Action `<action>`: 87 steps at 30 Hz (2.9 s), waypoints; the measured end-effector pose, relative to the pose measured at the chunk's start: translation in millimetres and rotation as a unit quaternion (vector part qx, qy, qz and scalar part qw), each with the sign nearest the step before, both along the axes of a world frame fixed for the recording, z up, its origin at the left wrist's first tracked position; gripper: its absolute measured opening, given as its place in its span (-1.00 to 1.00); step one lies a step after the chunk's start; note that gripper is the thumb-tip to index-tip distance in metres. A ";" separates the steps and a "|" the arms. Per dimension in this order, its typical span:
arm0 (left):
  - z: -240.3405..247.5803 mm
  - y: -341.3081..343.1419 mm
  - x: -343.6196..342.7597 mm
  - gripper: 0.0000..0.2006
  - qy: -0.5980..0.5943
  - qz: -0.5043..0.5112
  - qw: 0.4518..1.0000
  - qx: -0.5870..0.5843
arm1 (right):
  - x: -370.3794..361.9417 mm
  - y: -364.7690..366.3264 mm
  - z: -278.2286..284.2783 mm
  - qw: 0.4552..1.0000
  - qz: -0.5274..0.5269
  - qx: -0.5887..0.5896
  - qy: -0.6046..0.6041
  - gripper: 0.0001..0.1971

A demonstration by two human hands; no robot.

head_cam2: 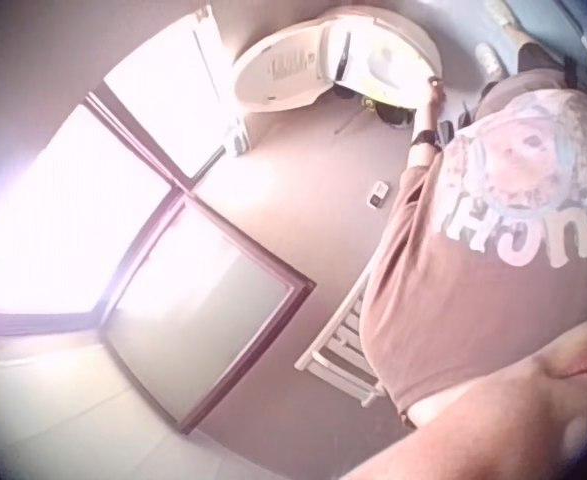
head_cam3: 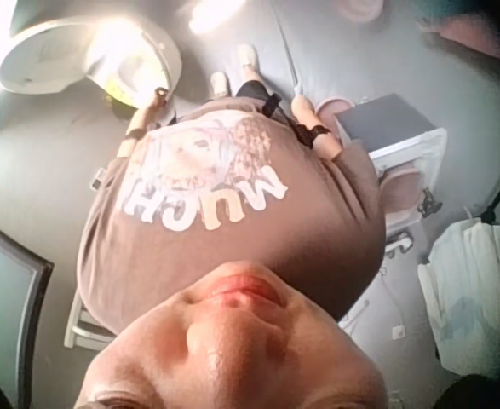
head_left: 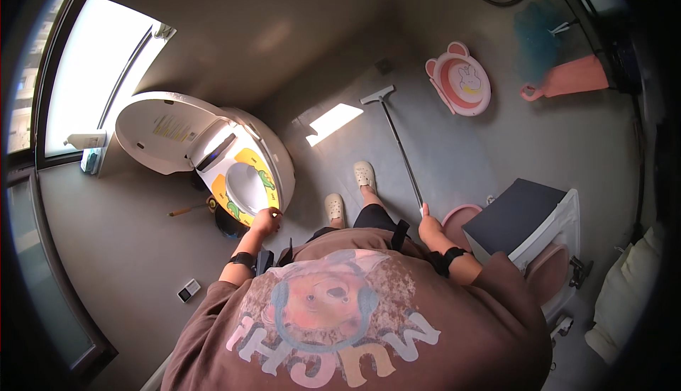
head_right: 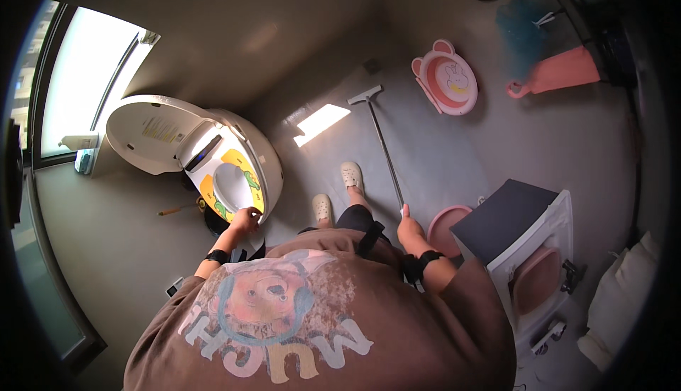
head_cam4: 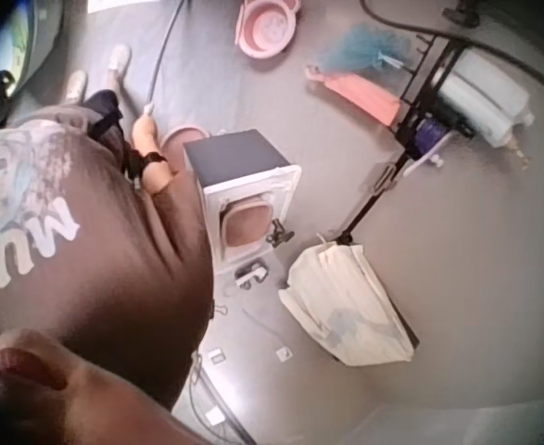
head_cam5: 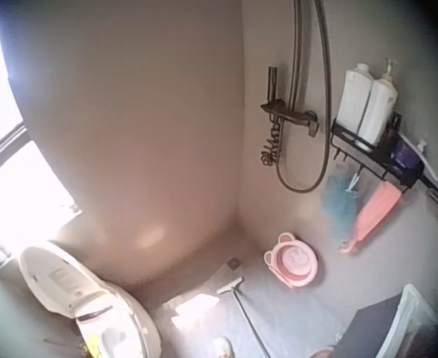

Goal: Cleaning water off a bathroom floor using a long-handled squeegee.

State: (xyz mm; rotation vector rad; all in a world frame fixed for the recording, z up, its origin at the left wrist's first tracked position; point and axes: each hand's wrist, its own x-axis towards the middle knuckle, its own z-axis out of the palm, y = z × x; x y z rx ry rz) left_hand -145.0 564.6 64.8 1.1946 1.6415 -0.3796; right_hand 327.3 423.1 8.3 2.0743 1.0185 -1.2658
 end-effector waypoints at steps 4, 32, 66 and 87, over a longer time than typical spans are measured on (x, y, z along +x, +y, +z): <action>11.7 7.2 9.4 -0.78 -0.027 -0.035 0.998 0.039 | -17.0 116.0 -30.2 0.991 -0.125 0.055 0.010 -0.50; 10.0 -54.3 -92.2 -0.80 -0.033 -0.027 0.993 0.108 | -59.6 17.3 23.1 0.848 -0.477 0.193 0.129 -0.52; 3.9 -11.4 -16.5 -0.80 -0.017 -0.027 0.999 0.014 | 1.1 135.6 -3.8 0.886 -0.436 0.156 -0.004 -0.33; 85.0 77.3 12.5 -0.83 -0.229 0.082 0.927 0.285 | -40.3 106.4 109.7 0.989 -0.111 0.082 0.050 -0.40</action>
